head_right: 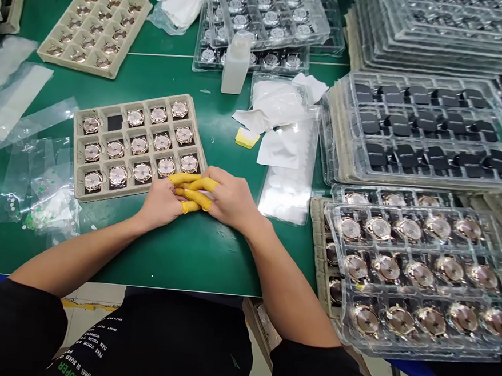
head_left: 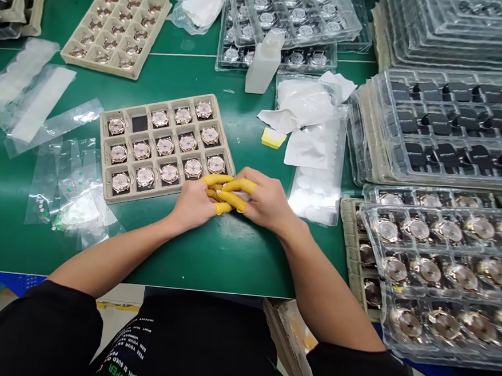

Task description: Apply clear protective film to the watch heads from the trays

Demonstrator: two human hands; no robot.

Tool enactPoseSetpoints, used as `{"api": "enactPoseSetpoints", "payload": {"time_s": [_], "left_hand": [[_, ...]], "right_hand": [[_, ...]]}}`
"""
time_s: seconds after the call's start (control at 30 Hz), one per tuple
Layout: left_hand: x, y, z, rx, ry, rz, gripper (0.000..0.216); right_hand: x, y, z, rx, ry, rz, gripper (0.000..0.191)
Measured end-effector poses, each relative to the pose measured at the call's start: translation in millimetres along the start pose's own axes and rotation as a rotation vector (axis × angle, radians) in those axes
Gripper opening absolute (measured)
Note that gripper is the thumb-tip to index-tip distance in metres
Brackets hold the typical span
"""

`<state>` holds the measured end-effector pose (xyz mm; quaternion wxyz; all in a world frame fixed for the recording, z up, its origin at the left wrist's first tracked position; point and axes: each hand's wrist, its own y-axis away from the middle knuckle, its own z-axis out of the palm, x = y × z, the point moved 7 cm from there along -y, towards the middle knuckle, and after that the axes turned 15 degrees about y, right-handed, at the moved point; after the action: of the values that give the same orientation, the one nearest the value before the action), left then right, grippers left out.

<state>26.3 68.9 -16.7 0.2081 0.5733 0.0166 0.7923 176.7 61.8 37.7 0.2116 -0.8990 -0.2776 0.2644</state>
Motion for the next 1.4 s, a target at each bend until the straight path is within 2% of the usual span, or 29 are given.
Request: {"api": "enactPoseSetpoints", "payload": {"time_s": [0.1,0.23,0.3,0.37,0.43,0.5,0.57,0.63,0.7,0.77,0.83,0.9,1.03,1.17,1.3,1.4], "left_hand": [[1,0,-2,0.026,-0.027,0.016,0.063],[1,-1,0,-0.009,-0.039,0.017,0.062],[2,-2,-1,0.009,-0.049,0.022,0.063],[3,-3,-4,0.052,-0.060,0.037,0.064],[5,-3,-5,0.066,-0.077,0.045,0.063],[6,-4,-5,0.062,-0.102,0.043,0.060],[7,-4,-5,0.055,-0.134,0.044,0.059],[7,-5,-4,0.037,-0.155,0.049,0.058],[6,-6,-2,0.015,-0.164,0.053,0.058],[5,-6,-1,-0.001,-0.164,0.060,0.058],[5,-7,0,-0.010,-0.163,0.072,0.058],[5,-6,0,-0.011,-0.155,0.084,0.057],[7,-6,-2,-0.016,-0.150,0.102,0.056],[9,-8,-1,-0.062,-0.151,0.144,0.057],[7,-10,-2,-0.074,-0.161,0.150,0.057],[7,-10,-2,-0.078,-0.164,0.150,0.058]], "right_hand": [[5,2,-3,0.019,0.038,0.087,0.020],[1,0,10,-0.047,-0.039,0.047,0.023],[12,-5,11,0.000,0.037,0.114,0.025],[31,-8,0,0.077,0.164,0.216,0.024],[50,-4,-22,0.108,0.283,0.307,0.032],[63,12,-48,0.066,0.379,0.405,0.049],[66,41,-69,-0.048,0.442,0.489,0.062],[57,75,-74,-0.221,0.456,0.479,0.075],[46,108,-68,-0.342,0.447,0.464,0.076],[42,130,-63,-0.295,0.472,0.513,0.067],[44,140,-62,-0.163,0.547,0.562,0.055],[48,141,-63,-0.067,0.628,0.568,0.046],[64,132,-71,-0.044,0.625,0.595,0.041],[75,116,-92,-0.057,0.424,0.737,0.050],[70,89,-111,-0.070,0.168,0.943,0.051],[66,66,-130,-0.005,0.151,1.048,0.056]]}}
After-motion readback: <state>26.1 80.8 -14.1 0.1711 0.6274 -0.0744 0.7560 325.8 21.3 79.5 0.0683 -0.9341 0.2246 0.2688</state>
